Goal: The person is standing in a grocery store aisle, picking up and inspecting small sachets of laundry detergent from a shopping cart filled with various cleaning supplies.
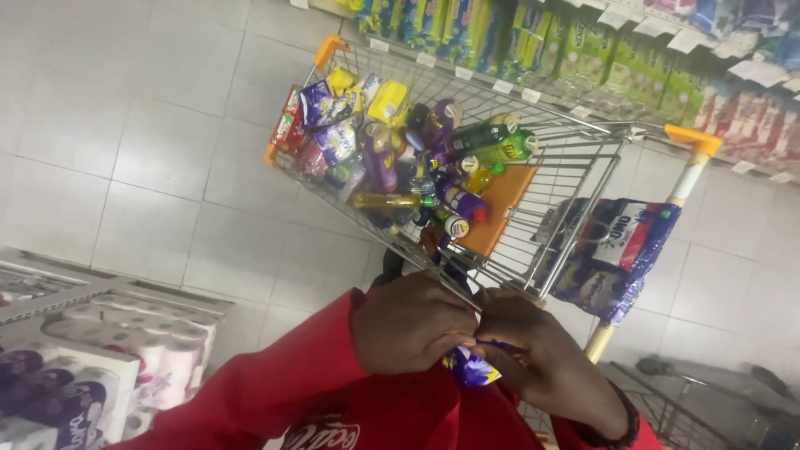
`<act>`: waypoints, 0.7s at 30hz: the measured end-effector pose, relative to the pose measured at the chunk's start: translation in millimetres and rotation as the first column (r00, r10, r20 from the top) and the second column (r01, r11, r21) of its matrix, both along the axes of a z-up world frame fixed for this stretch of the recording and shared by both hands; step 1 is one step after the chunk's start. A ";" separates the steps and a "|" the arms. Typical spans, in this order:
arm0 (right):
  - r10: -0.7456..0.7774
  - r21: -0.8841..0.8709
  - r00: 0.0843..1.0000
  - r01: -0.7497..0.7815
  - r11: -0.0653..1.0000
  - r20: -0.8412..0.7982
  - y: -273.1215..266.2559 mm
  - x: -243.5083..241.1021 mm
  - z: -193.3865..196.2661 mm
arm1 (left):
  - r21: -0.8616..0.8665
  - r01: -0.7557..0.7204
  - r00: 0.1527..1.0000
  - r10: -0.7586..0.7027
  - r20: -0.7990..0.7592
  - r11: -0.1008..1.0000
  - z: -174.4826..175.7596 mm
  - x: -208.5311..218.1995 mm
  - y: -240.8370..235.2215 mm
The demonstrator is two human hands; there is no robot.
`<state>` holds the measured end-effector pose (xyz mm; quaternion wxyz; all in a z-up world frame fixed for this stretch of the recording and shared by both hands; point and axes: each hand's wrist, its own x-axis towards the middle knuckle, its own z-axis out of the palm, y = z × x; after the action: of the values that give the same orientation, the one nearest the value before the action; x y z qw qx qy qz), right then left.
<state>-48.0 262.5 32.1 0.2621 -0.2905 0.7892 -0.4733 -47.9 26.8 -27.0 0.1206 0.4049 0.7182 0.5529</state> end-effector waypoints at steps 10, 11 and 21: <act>-0.086 -0.240 0.949 0.163 0.957 0.304 6.9 16.7 2.0 | 0.216 0.033 0.901 -0.122 0.417 0.976 -7.1 15.5 -6.3; -0.102 -0.195 0.940 0.172 0.966 0.325 7.3 17.0 2.0 | 0.203 0.025 0.880 -0.118 0.461 0.979 -3.9 16.0 -7.5; 0.055 -0.070 0.947 -0.035 0.997 0.315 6.6 18.0 -11.3 | -0.138 0.211 0.850 -0.112 0.514 0.968 6.0 15.3 -15.9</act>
<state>-30.0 269.1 20.8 0.3868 -0.2369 0.7145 -0.5327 -32.6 10.9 -21.0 0.3874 0.2929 0.6744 0.5562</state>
